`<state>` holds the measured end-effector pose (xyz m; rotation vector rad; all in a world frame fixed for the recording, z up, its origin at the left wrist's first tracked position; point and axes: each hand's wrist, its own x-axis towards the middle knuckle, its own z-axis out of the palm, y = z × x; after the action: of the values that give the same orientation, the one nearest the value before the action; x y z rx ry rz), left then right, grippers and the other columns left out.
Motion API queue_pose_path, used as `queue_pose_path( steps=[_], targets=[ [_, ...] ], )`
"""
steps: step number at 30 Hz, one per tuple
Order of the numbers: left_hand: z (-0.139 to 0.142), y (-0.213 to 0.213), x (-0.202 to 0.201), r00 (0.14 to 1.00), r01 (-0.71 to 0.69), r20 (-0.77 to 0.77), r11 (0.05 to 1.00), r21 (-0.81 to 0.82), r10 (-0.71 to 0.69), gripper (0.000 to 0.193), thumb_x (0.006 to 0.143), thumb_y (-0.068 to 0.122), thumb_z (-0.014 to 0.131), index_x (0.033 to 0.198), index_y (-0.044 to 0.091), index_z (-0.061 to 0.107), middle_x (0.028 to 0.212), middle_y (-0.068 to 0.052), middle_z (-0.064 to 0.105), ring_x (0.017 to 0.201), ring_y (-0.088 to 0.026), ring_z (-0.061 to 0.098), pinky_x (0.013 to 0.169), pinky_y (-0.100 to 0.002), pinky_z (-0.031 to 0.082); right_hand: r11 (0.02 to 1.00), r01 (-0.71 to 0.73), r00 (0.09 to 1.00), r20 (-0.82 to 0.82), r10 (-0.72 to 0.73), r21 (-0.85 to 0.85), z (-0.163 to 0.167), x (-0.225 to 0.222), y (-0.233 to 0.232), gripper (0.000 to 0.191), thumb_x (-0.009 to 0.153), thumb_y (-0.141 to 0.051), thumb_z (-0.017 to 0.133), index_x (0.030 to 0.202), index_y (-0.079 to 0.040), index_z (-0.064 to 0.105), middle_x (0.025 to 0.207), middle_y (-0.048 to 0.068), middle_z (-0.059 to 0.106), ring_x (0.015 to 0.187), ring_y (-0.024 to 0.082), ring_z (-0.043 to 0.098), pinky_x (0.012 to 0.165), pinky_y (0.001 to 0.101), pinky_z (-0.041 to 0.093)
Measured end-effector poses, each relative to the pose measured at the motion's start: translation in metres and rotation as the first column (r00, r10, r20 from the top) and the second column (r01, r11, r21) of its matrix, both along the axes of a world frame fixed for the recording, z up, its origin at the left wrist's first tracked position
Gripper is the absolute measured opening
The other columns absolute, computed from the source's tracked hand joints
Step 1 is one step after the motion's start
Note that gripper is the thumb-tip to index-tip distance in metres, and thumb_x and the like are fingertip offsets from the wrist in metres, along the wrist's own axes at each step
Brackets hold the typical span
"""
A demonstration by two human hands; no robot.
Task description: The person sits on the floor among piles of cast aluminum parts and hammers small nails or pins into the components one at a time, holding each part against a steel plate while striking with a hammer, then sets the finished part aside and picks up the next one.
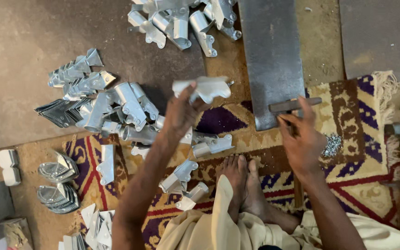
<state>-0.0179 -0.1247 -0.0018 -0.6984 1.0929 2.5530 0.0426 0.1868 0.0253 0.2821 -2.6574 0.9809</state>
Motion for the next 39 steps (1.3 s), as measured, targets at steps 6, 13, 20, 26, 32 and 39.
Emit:
queue_pose_path(
  steps=[6, 13, 20, 26, 32, 39],
  targets=[
    [-0.019, 0.048, 0.05, 0.993, 0.03, 0.112, 0.998, -0.059, -0.023, 0.056, 0.081, 0.032, 0.08, 0.121, -0.001, 0.059, 0.118, -0.019, 0.067, 0.112, -0.033, 0.069, 0.098, -0.05, 0.06, 0.975, 0.141, 0.972, 0.164, -0.169, 0.172, 0.011, 0.042, -0.003, 0.085, 0.085, -0.033, 0.091, 0.144, 0.001, 0.041, 0.139, 0.023, 0.056, 0.073, 0.021, 0.068, 0.06, 0.0303, 0.055],
    [-0.021, 0.087, 0.057, 0.999, -0.022, 0.036, 0.999, -0.043, 0.023, 0.058, 0.083, 0.028, 0.086, 0.121, -0.007, 0.059, 0.108, -0.016, 0.068, 0.102, -0.029, 0.07, 0.095, -0.047, 0.064, 0.861, 0.43, 0.771, 0.607, -0.194, -0.271, -0.019, 0.091, 0.032, 0.044, 0.099, -0.033, 0.078, 0.117, -0.001, 0.054, 0.091, 0.005, 0.055, 0.073, 0.011, 0.052, 0.058, 0.0276, 0.044],
    [-0.015, 0.119, 0.054, 0.999, -0.052, -0.019, 0.995, -0.084, 0.051, 0.061, 0.082, 0.034, 0.085, 0.12, -0.009, 0.063, 0.113, -0.018, 0.071, 0.104, -0.025, 0.071, 0.095, -0.042, 0.061, 0.755, 0.511, 0.697, 0.712, -0.085, -0.41, 0.004, 0.103, 0.047, 0.04, 0.108, -0.046, 0.049, 0.095, -0.008, 0.048, 0.063, -0.002, 0.044, 0.046, 0.007, 0.04, 0.037, 0.0256, 0.034],
    [-0.013, 0.119, 0.052, 0.999, -0.034, 0.004, 0.995, -0.089, 0.035, 0.062, 0.083, 0.035, 0.086, 0.121, -0.009, 0.065, 0.113, -0.018, 0.071, 0.104, -0.025, 0.069, 0.092, -0.041, 0.059, 0.743, 0.558, 0.583, 0.812, -0.033, -0.37, 0.017, 0.104, 0.043, 0.044, 0.106, -0.049, 0.042, 0.094, -0.007, 0.052, 0.061, 0.0, 0.043, 0.043, 0.009, 0.036, 0.036, 0.0274, 0.029],
    [-0.005, 0.122, 0.056, 0.996, -0.028, -0.094, 0.953, -0.303, 0.0, 0.061, 0.082, 0.037, 0.084, 0.119, -0.008, 0.066, 0.107, -0.015, 0.073, 0.097, -0.021, 0.072, 0.09, -0.036, 0.062, 0.809, 0.535, 0.549, 0.828, -0.114, -0.244, 0.027, 0.121, 0.045, 0.046, 0.105, -0.049, 0.039, 0.095, -0.007, 0.054, 0.062, 0.0, 0.046, 0.044, 0.009, 0.041, 0.035, 0.0284, 0.033],
    [0.002, 0.12, 0.056, 0.994, -0.015, -0.102, 0.919, -0.395, -0.028, 0.059, 0.083, 0.037, 0.084, 0.116, -0.008, 0.066, 0.102, -0.015, 0.074, 0.091, -0.019, 0.07, 0.082, -0.034, 0.059, 0.951, 0.253, 0.799, 0.593, -0.101, -0.179, 0.024, 0.11, 0.047, 0.05, 0.109, -0.052, 0.036, 0.102, -0.006, 0.054, 0.061, 0.004, 0.05, 0.045, 0.011, 0.043, 0.039, 0.0301, 0.035]
  ],
)
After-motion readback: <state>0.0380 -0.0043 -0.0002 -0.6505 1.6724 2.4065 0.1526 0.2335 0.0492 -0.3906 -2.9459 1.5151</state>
